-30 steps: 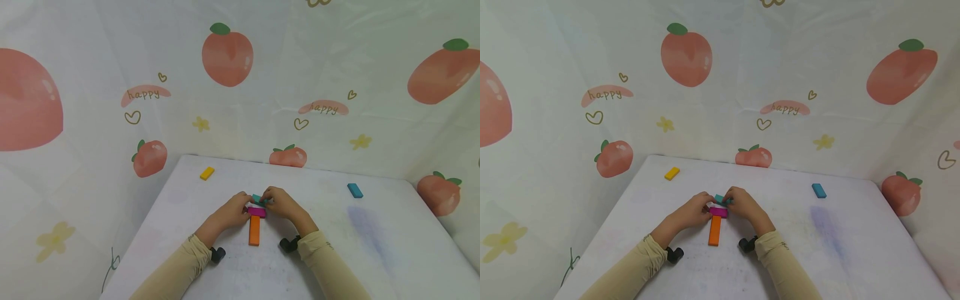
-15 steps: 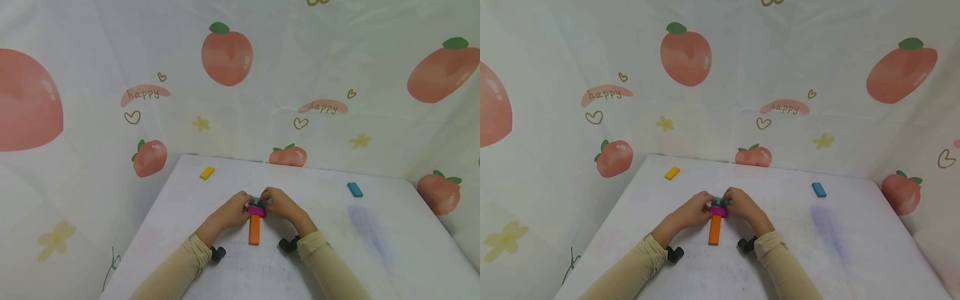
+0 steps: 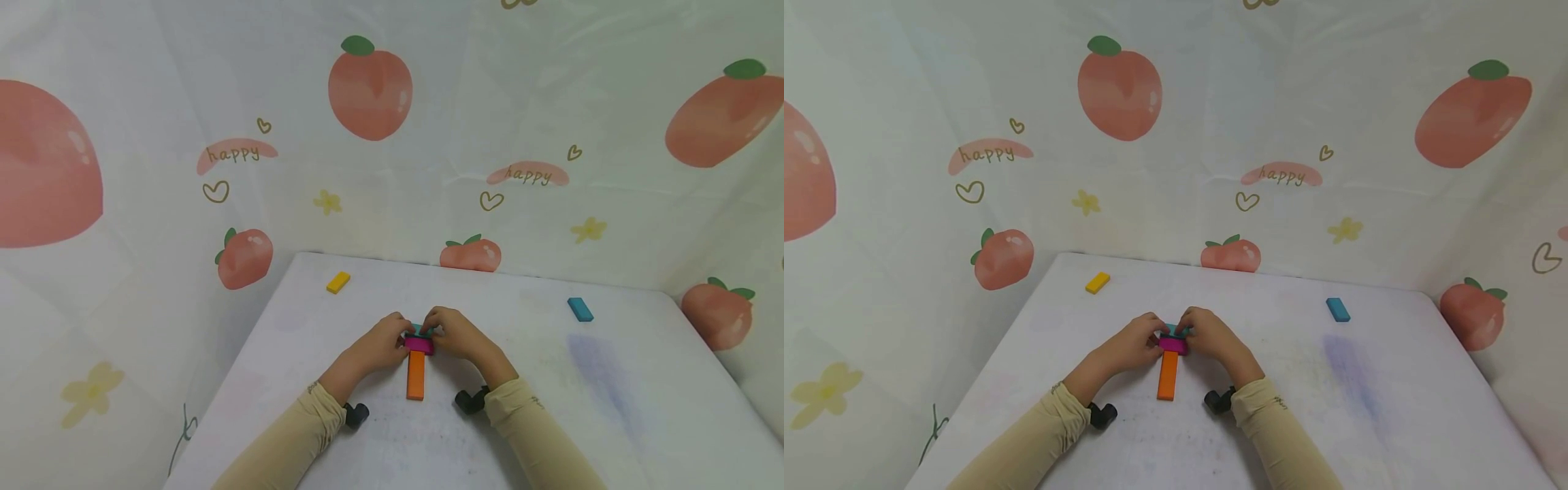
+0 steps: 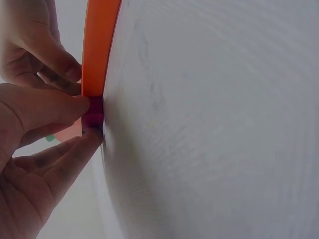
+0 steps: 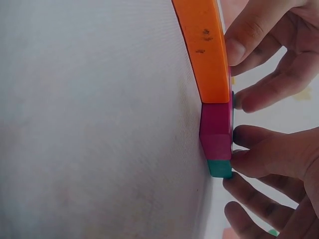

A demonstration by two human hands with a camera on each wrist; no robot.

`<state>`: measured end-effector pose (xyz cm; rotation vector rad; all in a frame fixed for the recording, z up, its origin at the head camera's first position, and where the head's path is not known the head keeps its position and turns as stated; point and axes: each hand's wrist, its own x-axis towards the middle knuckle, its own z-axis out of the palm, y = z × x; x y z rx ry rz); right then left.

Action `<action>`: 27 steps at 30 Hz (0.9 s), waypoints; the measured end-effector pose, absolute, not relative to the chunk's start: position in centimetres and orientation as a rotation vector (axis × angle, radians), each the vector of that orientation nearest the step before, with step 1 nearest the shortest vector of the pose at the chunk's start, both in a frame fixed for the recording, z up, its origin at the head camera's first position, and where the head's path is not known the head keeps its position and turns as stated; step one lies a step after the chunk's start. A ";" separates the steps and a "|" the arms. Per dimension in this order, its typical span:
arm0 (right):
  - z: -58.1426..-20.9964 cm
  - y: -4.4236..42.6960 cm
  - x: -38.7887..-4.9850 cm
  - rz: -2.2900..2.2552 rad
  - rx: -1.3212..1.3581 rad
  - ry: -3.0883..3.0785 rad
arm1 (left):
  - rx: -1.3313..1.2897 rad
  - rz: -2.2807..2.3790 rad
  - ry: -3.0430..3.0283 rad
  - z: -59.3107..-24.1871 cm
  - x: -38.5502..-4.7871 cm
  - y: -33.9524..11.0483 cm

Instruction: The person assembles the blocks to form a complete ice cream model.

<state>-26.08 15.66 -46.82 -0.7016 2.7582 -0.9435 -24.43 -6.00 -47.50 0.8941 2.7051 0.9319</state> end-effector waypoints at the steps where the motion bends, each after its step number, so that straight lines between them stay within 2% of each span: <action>1: -46.9 15.7 -26.1 -0.945 -0.703 2.758 | 0.891 0.932 2.704 -47.5 -24.4 -6.0; 27: -46.9 15.9 -25.9 -0.934 -0.767 2.780 | 0.869 0.922 2.699 -47.2 -24.6 -5.8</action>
